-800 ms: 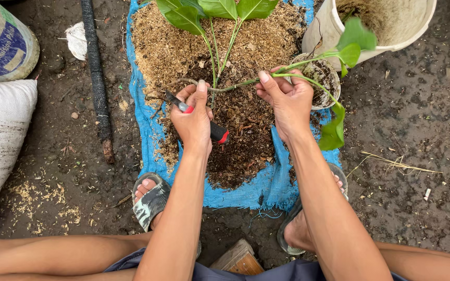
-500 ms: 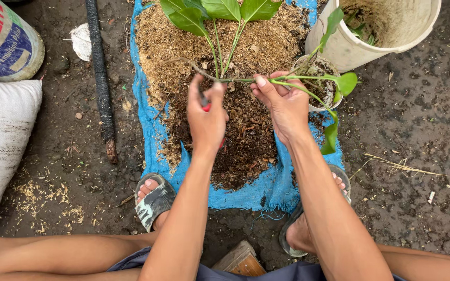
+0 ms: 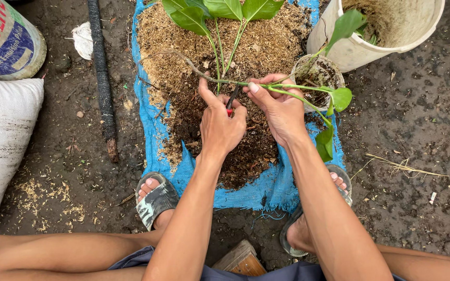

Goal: The person trims plant stems and removes leaves using a utility knife on a blue tarp, then mixes soil and wood chips by hand. The person places trimmed cuttings into a bucket and later moves among potted plants to arrange them.

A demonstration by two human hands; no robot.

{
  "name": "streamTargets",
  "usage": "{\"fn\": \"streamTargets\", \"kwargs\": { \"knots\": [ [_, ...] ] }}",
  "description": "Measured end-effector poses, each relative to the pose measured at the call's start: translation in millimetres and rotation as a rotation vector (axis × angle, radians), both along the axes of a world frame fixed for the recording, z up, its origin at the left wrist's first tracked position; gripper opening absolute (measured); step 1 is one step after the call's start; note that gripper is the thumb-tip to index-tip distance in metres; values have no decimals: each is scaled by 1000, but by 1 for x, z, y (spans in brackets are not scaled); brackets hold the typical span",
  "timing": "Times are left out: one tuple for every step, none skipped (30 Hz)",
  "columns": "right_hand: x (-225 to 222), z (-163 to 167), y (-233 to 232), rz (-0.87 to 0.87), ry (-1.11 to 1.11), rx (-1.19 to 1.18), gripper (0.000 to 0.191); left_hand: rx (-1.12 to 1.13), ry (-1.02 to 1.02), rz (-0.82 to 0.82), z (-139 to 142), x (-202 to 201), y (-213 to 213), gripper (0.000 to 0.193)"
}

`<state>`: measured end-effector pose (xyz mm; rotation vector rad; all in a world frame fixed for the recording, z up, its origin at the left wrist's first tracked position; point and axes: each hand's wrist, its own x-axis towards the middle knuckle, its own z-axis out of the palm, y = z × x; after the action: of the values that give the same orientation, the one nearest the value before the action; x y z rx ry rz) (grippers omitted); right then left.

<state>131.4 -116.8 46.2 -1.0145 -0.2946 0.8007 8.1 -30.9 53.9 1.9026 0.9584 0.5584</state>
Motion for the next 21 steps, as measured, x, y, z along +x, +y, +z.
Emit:
{"fn": "streamTargets", "kwargs": {
  "knots": [
    [-1,-1,1,-2,-4,-2,23,0,-2,-10,-1,-1,1,95],
    [-2,-2,1,-4,-8,-3,23,0,-3,-19,-2,-1,2,95],
    [-2,-3,2,-4,-13,-3,23,1,-5,-26,-4,-2,4,95],
    [-4,-4,2,-1,-21,12,23,-44,-34,-40,-5,-3,5,98],
    [-4,-5,3,2,-29,28,23,-89,-62,-55,-7,-3,5,102],
    [-5,-6,3,3,-37,43,23,-134,-92,-70,-8,-3,6,105],
    [-5,-7,3,-3,-57,39,23,-220,-155,-88,-10,-3,7,103],
    [-6,-8,4,-10,-77,34,23,-306,-219,-105,-11,-3,7,101],
    [-6,-8,4,-17,-97,29,23,-393,-283,-123,-12,-3,8,100],
    [-7,-9,4,-27,-111,29,23,-395,-290,-149,-12,-3,9,98],
    [-7,-10,4,-38,-126,31,22,-395,-298,-176,-11,-3,10,97],
    [-7,-10,4,-47,-141,33,22,-396,-306,-203,-10,-4,12,96],
    [-7,-10,4,-56,-137,38,22,-389,-266,-223,-9,-4,13,93],
    [-6,-10,3,-65,-133,42,22,-383,-224,-244,-7,-5,15,91],
    [-6,-11,3,-75,-128,46,23,-377,-182,-265,-5,-6,16,88],
    [-5,-11,3,-92,-109,68,22,-363,-160,-256,-3,-7,16,82],
    [-4,-11,3,-110,-89,90,22,-349,-136,-247,-1,-7,15,78],
    [-3,-11,3,-127,-71,112,22,-333,-114,-238,1,-7,13,75],
    [-2,-10,3,-138,-32,109,21,-331,-53,-231,3,-6,11,56],
    [-1,-10,3,-149,7,104,21,-329,9,-223,4,-6,7,46],
    [0,-10,3,-159,45,101,20,-325,71,-216,5,-5,4,50]
  ]
}}
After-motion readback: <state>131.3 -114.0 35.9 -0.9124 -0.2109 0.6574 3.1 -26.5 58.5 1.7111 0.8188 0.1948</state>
